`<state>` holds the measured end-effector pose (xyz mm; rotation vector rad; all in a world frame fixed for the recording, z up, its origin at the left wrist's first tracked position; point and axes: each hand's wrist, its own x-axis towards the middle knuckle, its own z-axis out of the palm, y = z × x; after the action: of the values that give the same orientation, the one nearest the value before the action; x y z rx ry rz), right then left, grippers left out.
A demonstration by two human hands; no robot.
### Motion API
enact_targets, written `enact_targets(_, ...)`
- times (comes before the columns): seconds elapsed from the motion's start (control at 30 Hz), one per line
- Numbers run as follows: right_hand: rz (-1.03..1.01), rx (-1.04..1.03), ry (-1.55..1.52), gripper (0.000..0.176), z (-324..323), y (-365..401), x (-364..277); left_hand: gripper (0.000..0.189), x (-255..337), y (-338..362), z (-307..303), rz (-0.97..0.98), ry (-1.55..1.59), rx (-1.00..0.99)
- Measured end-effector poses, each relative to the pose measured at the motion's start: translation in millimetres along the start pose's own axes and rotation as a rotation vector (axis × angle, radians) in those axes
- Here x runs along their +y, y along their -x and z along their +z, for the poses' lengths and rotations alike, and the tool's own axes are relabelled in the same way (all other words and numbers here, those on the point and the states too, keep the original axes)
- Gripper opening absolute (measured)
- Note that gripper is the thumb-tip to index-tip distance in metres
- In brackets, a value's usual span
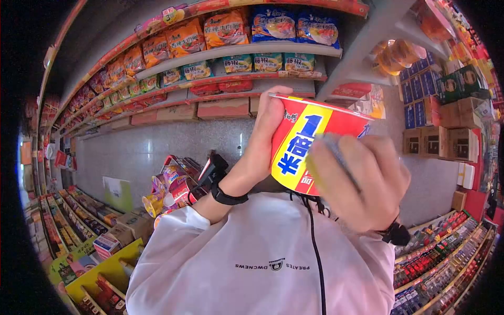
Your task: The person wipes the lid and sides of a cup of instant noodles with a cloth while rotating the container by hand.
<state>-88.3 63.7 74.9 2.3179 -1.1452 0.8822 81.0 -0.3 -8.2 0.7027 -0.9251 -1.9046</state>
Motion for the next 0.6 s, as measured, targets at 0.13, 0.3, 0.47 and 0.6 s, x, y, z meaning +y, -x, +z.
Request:
enact_targets(0.13,0.052,-0.058,-0.058,0.039,-2,-11,6,0.058,-3,1,2,-0.032,0.035,0.017)
enact_targets(0.3,-0.02,-0.178,0.002,0.028,2,-13,-16,0.048,-4,-4,0,-0.044,0.085,0.081)
enact_targets(0.47,-0.212,-0.177,0.065,0.018,9,1,-27,0.043,-1,-5,-8,-0.069,0.193,0.061)
enact_targets(0.6,-0.2,-0.125,-0.005,0.019,6,6,-25,0.043,-1,-9,-15,-0.042,0.22,0.05)
